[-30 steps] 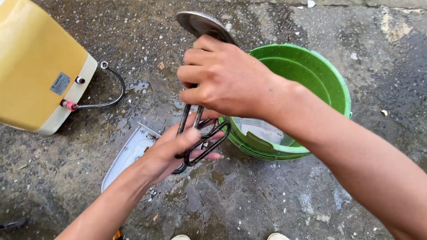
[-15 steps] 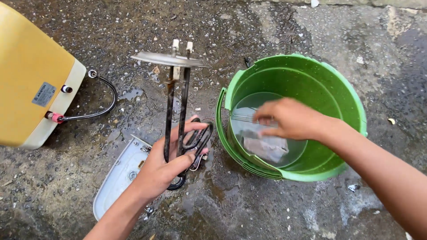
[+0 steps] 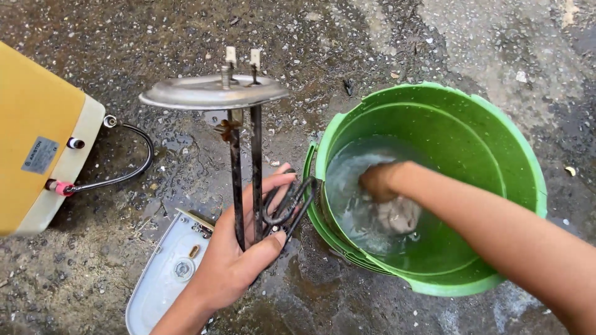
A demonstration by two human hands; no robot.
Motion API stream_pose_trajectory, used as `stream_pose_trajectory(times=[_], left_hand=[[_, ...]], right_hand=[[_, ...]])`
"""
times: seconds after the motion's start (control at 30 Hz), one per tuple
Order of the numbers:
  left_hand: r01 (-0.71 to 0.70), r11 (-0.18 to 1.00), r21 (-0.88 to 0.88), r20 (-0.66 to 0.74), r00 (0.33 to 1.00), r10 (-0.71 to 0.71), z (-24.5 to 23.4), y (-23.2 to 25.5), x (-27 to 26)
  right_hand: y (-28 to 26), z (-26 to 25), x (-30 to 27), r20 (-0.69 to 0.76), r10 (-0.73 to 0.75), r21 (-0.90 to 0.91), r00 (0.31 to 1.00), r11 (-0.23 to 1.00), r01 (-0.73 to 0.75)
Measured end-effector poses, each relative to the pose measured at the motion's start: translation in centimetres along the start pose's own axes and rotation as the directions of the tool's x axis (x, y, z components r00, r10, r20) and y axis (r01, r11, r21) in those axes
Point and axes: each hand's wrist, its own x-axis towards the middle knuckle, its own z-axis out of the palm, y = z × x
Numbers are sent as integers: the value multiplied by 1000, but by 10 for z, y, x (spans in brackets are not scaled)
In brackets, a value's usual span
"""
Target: Cleaning internal components of a water heater using a wet cloth and a bucket of water on a concrete floor.
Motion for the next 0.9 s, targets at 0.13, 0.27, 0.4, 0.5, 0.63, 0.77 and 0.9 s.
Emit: stream_pose_trajectory(times=[0.13, 0.27, 0.4, 0.5, 0.63, 0.77, 0.9], left_hand=[[56, 990, 130, 0, 998, -56, 12, 9, -1], [27, 896, 444, 30, 999, -45, 40, 27, 24], [4, 728, 685, 118, 986, -116, 75, 7, 69], [-70, 469, 881, 221, 935, -277, 100, -19, 100], [2, 326, 945, 194, 802, -566, 113, -89, 123], [59, 229, 972, 154, 573, -805, 127, -135, 146], [-22, -33, 999, -11, 627, -779, 113, -292, 177]], right_hand=[[48, 8, -21, -133, 169, 95, 977, 983, -157], [62, 52, -84, -307, 220, 291, 926, 948, -128], [57, 109, -133, -459, 299, 340, 837, 929, -145], [41, 124, -164, -739, 219, 370, 637, 922, 113], [33, 145, -154, -880, 434, 474, 192, 785, 400], [34, 148, -154, -874, 483, 445, 49, 759, 476], [36, 147, -151, -880, 472, 444, 62, 767, 463]])
